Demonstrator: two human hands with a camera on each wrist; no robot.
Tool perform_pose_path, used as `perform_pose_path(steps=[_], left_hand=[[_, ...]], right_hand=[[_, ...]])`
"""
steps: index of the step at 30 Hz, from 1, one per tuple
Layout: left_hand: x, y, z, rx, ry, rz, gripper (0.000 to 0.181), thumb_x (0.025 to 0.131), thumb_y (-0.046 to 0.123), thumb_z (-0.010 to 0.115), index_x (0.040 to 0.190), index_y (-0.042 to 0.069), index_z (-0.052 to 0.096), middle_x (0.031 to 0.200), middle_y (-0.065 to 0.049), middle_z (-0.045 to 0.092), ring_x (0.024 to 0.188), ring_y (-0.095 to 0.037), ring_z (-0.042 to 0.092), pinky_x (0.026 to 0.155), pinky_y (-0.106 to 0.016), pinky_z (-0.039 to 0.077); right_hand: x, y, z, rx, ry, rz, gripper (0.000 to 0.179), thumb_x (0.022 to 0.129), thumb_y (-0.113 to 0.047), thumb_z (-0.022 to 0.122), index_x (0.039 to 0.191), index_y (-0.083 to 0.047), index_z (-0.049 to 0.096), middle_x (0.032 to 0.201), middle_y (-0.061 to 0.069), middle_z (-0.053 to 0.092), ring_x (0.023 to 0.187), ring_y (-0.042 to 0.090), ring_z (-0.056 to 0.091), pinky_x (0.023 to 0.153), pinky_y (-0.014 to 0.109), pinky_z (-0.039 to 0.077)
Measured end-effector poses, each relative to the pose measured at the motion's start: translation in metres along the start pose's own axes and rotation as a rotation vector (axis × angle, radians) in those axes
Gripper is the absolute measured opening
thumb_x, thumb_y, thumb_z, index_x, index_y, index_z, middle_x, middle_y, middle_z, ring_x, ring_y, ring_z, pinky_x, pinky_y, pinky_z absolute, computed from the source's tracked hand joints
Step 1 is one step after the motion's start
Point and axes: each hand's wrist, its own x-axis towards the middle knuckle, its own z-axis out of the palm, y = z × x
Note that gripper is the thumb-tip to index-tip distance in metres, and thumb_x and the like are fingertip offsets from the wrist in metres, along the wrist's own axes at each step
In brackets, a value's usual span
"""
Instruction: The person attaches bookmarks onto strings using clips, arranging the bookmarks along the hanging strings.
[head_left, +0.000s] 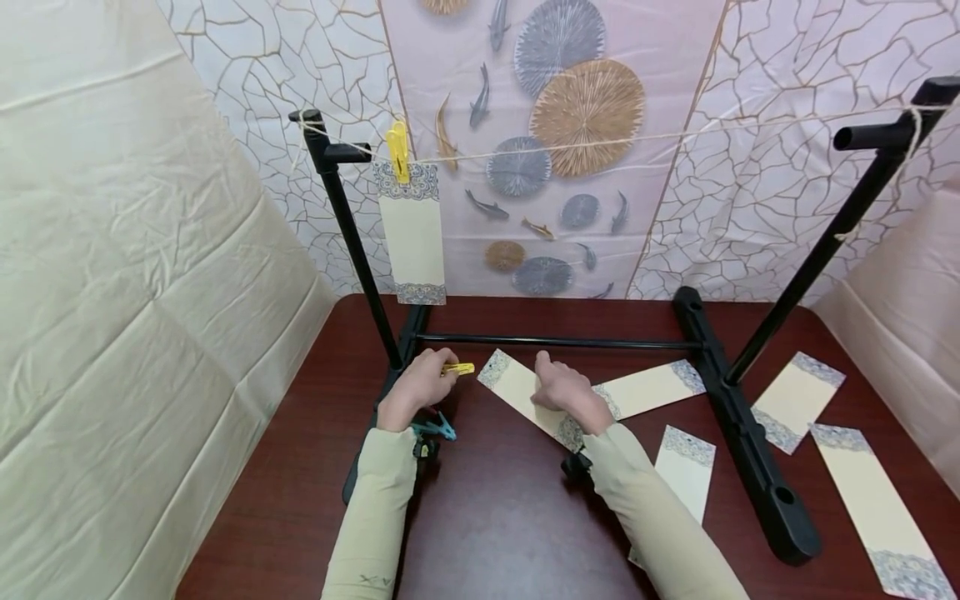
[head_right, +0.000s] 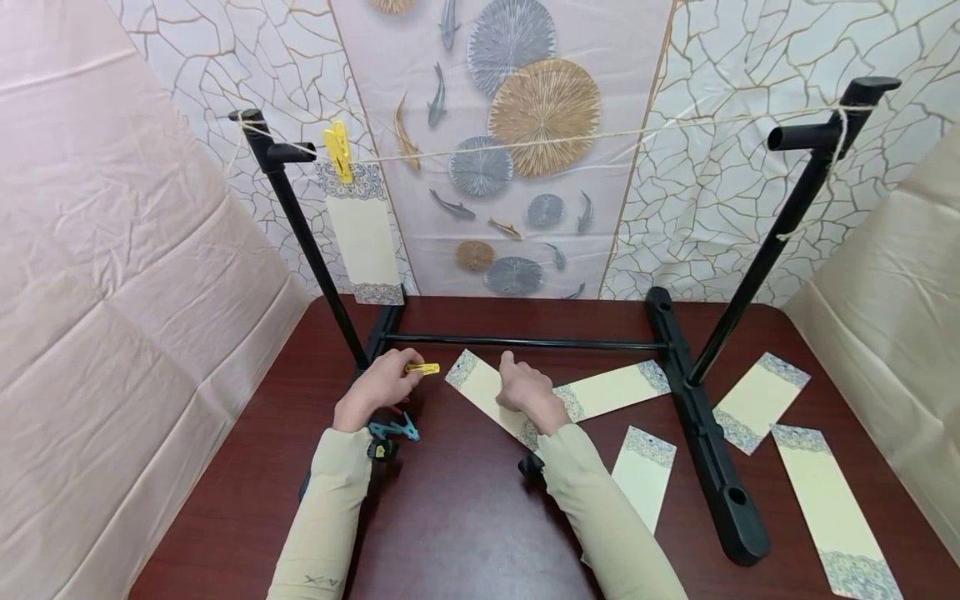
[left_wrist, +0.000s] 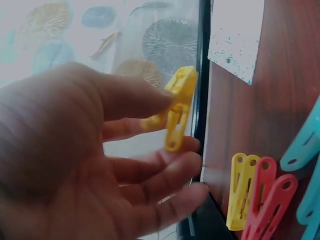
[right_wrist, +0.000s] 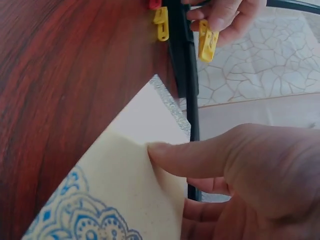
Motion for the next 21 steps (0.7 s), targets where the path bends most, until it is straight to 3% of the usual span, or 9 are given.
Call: perform_pose_path(steps=[4,8,16,21], left_hand=[[0.0,0.0,-0.002,-0.089,0.107,0.043,0.034,0.097,0.025,0.063,0.125,0.006,0.06,0.108,-0.011,0.061,0.073,-0.016,0.057,0.061,-0.027,0.048],[0.0,0.006,-0.005,-0.214,0.23,0.072,0.037,0.091,0.031,0.07,0.118,0.007,0.06,0.101,-0.007,0.066,0.071,-0.014,0.061,0.055,-0.025,0.05],[0.002,0.019,-0.013,-0.291,0.468,0.245,0.031,0.093,0.032,0.068,0.115,0.01,0.067,0.106,-0.009,0.066,0.088,-0.018,0.065,0.073,-0.031,0.055],[0.002,0.026,-0.017,-0.313,0.594,0.292,0.027,0.098,0.032,0.061,0.111,0.01,0.07,0.106,-0.007,0.067,0.089,-0.018,0.061,0.074,-0.032,0.052]], right_hand=[[-0.004,-0.002,-0.002,0.025,0.023,-0.027,0.022,0.091,-0.011,0.054,0.11,-0.01,0.042,0.087,0.008,0.058,0.07,0.025,0.052,0.06,0.038,0.038],[-0.008,-0.005,-0.004,0.038,0.047,-0.065,0.009,0.096,-0.01,0.043,0.104,-0.012,0.042,0.085,0.009,0.057,0.066,0.025,0.05,0.058,0.037,0.035],[-0.015,-0.008,-0.017,0.113,0.057,-0.127,0.011,0.1,-0.013,0.043,0.111,-0.009,0.046,0.085,0.007,0.054,0.064,0.023,0.046,0.058,0.034,0.035],[-0.018,-0.007,-0.025,0.162,0.109,-0.197,0.008,0.1,-0.012,0.047,0.106,-0.009,0.045,0.088,0.007,0.055,0.069,0.02,0.048,0.062,0.031,0.038]])
